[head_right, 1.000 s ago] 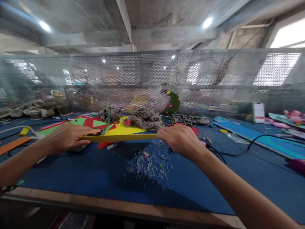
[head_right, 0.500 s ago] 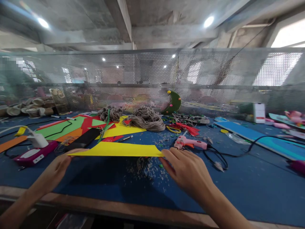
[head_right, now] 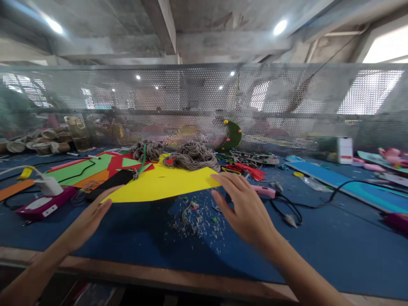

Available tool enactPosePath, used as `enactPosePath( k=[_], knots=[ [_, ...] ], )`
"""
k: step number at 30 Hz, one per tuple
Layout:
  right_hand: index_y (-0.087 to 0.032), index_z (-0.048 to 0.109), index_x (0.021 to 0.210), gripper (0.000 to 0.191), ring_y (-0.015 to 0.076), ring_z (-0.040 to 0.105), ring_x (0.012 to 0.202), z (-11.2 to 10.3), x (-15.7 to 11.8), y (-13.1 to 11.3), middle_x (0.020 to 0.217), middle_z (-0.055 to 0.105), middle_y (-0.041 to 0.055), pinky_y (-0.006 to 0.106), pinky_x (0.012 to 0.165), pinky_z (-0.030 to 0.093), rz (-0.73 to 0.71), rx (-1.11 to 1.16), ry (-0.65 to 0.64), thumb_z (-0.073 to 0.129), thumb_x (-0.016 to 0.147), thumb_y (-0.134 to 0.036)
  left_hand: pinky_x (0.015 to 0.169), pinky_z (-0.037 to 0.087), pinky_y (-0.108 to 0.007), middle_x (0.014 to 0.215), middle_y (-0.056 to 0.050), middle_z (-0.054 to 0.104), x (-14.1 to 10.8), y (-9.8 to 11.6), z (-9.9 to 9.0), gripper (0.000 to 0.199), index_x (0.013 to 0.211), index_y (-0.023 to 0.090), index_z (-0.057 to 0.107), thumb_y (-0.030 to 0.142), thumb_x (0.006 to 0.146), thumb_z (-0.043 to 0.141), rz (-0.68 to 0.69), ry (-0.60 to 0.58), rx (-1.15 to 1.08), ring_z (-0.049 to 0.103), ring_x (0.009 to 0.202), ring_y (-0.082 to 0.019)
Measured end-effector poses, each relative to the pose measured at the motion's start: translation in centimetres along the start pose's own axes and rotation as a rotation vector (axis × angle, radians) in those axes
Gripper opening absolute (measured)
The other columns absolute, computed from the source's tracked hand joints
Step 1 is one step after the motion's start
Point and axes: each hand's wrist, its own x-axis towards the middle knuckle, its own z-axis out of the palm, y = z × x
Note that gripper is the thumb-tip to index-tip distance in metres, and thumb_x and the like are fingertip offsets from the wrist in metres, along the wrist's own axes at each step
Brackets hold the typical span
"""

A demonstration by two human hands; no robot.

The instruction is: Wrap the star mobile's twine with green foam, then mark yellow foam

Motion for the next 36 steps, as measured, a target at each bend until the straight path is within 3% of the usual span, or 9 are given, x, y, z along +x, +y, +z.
enactPosePath(
  k=[3, 6, 10, 16, 22, 25, 29, 33, 36],
  knots=[
    [-0.019, 0.051, 0.102, 0.025, 0.0196, 0.049, 0.099, 0.2, 2.1, 0.6, 0.102, 0.057, 0.0073, 0.036, 0.085, 0.039, 0.035, 0.094, 0.063, 0.039, 0.082, -0.027, 0.096, 0.029, -0.036, 0.123, -0.010, 0.034, 1.7, 1.2, -1.2, 0.048, 0.115, 0.017, 0.042, 0.048, 0.080, 0.032, 0.106, 0.098, 0.078, 0.034, 0.115, -0.023],
    [-0.020, 0.053, 0.099, 0.022, 0.0193, 0.049, 0.098, 0.8, 4.5, 1.3, 0.101, 0.058, 0.0067, 0.037, 0.085, 0.039, 0.070, 0.173, 0.119, 0.038, 0.082, -0.025, 0.096, 0.027, -0.038, 0.115, -0.011, 0.037, 4.1, 1.6, -2.2, 0.046, 0.100, 0.013, 0.054, 0.049, 0.077, 0.037, 0.144, 0.169, 0.097, 0.036, 0.111, -0.025],
    [-0.020, 0.051, 0.100, 0.022, 0.0194, 0.050, 0.098, 1.5, 6.5, 2.1, 0.104, 0.056, 0.0064, 0.037, 0.085, 0.038, 0.087, 0.269, 0.132, 0.042, 0.081, -0.025, 0.095, 0.030, -0.037, 0.107, -0.008, 0.052, 7.1, 1.4, -2.8, 0.041, 0.102, 0.015, 0.054, 0.046, 0.076, 0.046, 0.198, 0.167, -0.179, 0.045, 0.105, -0.023],
    [-0.018, 0.046, 0.102, 0.028, 0.0174, 0.052, 0.094, 3.1, 6.3, 3.4, 0.105, 0.053, 0.0081, 0.034, 0.082, 0.042, 0.239, 0.574, 0.091, 0.049, 0.076, -0.028, 0.089, 0.037, -0.033, 0.103, -0.008, 0.060, 10.2, 1.1, -3.2, 0.045, 0.099, 0.014, 0.058, 0.049, 0.071, 0.054, 0.292, 0.234, -0.430, 0.051, 0.100, -0.023],
    [-0.017, 0.040, 0.111, 0.045, 0.0182, 0.050, 0.098, 4.7, 6.1, 4.2, 0.106, 0.052, 0.0098, 0.033, 0.082, 0.043, 0.300, 0.832, 0.032, 0.055, 0.071, -0.033, 0.086, 0.040, -0.029, 0.095, -0.004, 0.063, 12.1, 2.6, -3.9, 0.032, 0.089, 0.016, 0.062, 0.041, 0.070, 0.059, 0.465, 0.300, -0.513, 0.054, 0.094, -0.019],
    [-0.016, 0.049, 0.101, 0.035, 0.0195, 0.050, 0.097, 3.5, 6.7, 4.2, 0.105, 0.053, 0.0104, 0.035, 0.081, 0.043, 0.301, 0.799, 0.010, 0.051, 0.074, -0.036, 0.085, 0.041, -0.028, 0.087, -0.001, 0.064, 12.6, 3.7, -4.4, 0.026, 0.088, 0.018, 0.063, 0.037, 0.071, 0.058, 0.503, 0.311, -0.517, 0.055, 0.091, -0.016],
    [-0.017, 0.057, 0.089, 0.026, 0.0198, 0.049, 0.098, 0.3, 8.6, 4.0, 0.102, 0.055, 0.0086, 0.033, 0.082, 0.041, 0.201, 0.676, 0.044, 0.046, 0.076, -0.037, 0.081, 0.043, -0.026, 0.085, 0.000, 0.066, 12.9, 5.7, -5.5, 0.022, 0.085, 0.015, 0.062, 0.033, 0.072, 0.058, 0.539, 0.359, -0.562, 0.058, 0.087, -0.014],
    [-0.025, 0.056, 0.096, 0.028, 0.0164, 0.055, 0.089, -2.3, 10.6, 3.8, 0.095, 0.060, 0.0009, 0.030, 0.076, 0.045, 0.209, 0.877, 0.063, 0.040, 0.079, -0.040, 0.080, 0.044, -0.027, 0.083, 0.002, 0.066, 12.5, 8.5, -6.7, 0.020, 0.092, 0.010, 0.058, 0.024, 0.079, 0.050, 0.514, 0.375, -0.637, 0.057, 0.090, -0.015],
    [-0.029, 0.057, 0.094, 0.024, 0.0160, 0.058, 0.087, -3.2, 11.6, 3.4, 0.093, 0.062, -0.0020, 0.029, 0.072, 0.046, 0.289, 1.028, 0.059, 0.039, 0.079, -0.037, 0.074, 0.048, -0.028, 0.080, 0.004, 0.066, 12.1, 10.2, -7.6, 0.019, 0.092, 0.014, 0.058, 0.024, 0.080, 0.048, 0.455, 0.311, -0.628, 0.059, 0.088, -0.017]
  ],
)
